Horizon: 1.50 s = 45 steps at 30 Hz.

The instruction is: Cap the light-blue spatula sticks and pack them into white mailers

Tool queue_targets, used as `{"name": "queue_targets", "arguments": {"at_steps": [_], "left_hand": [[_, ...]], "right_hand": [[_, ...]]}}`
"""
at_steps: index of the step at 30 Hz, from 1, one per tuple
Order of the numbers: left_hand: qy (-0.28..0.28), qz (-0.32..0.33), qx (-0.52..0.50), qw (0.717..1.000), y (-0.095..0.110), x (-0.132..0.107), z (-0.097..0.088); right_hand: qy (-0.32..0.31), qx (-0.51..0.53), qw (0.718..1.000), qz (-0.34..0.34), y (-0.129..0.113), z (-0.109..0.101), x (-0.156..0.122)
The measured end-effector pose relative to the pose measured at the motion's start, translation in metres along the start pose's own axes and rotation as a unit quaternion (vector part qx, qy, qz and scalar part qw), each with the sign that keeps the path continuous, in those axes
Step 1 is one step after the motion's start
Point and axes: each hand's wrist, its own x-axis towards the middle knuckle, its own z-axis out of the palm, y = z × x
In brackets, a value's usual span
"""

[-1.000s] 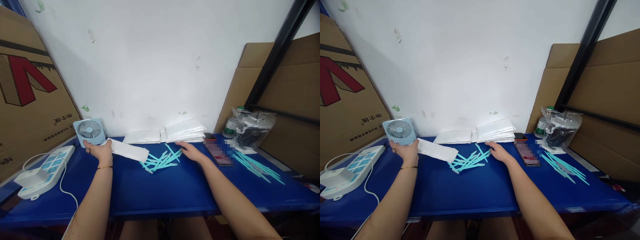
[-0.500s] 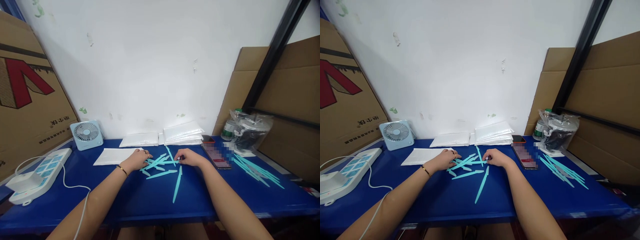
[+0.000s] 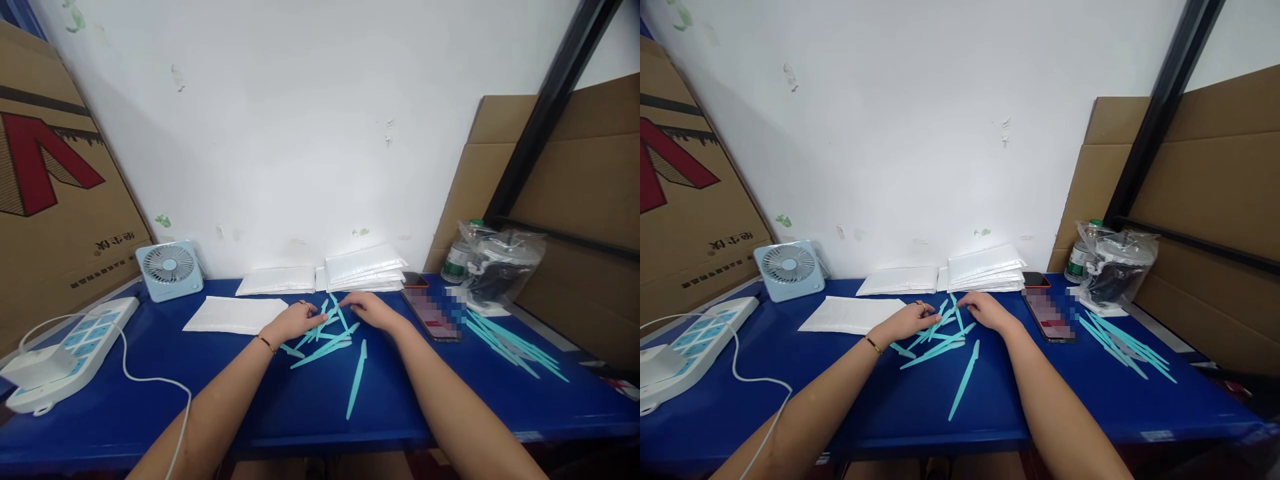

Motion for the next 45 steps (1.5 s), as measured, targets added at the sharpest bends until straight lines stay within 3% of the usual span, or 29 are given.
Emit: {"name": "queue_targets", "arguments": {"at_steps": [3, 8, 12, 15, 21, 24, 27, 30, 33, 37, 41, 45], "left_hand": [[0.020, -0.019, 0.024, 0.999, 0.003, 0.002, 0.010], [-0.035, 0.024, 0.008, 0.999, -0.001, -0.008, 0.004], [-0.101, 0.047, 0.011, 0.994, -0.005, -0.021, -0.007], [-0.124, 0.056, 0.002, 0.991, 0.002, -0.023, -0.004], [-0.054, 0.071, -0.032, 0.995, 0.017, -0.019, 0.004], [-0.051, 0.057, -0.023, 0.997, 0.008, -0.028, -0.012], [-0.110, 0.014, 0.021, 0.994, -0.007, -0.047, -0.032], [-0.089, -0.036, 0.077, 0.992, -0.014, -0.067, -0.039], [-0.047, -0.052, 0.102, 0.992, -0.013, -0.084, -0.035], [-0.047, -0.046, 0.112, 0.992, -0.008, -0.095, -0.023], [-0.020, 0.020, 0.127, 0.992, 0.005, -0.085, -0.004], [-0.009, 0.021, 0.126, 0.992, 0.025, -0.062, 0.015]], "right_hand": [[0.024, -0.090, 0.996, 0.005, 0.003, 0.010, 0.015], [-0.006, -0.159, 0.987, 0.024, 0.011, 0.004, 0.013], [-0.035, -0.119, 0.990, 0.066, 0.017, -0.011, -0.005], [-0.044, -0.069, 0.994, 0.072, 0.014, -0.010, -0.009], [-0.062, 0.015, 0.992, 0.105, 0.000, -0.015, -0.012], [-0.088, 0.034, 0.987, 0.128, 0.004, -0.034, -0.030], [-0.155, 0.028, 0.979, 0.129, 0.007, -0.044, -0.047], [-0.187, 0.012, 0.977, 0.097, 0.000, -0.035, -0.050], [-0.213, 0.007, 0.976, 0.046, -0.015, -0.012, -0.039], [-0.190, -0.006, 0.982, 0.016, -0.031, 0.019, -0.023], [-0.132, -0.003, 0.991, 0.026, -0.040, 0.039, -0.015], [-0.113, 0.026, 0.993, 0.026, -0.043, 0.039, -0.016]]}}
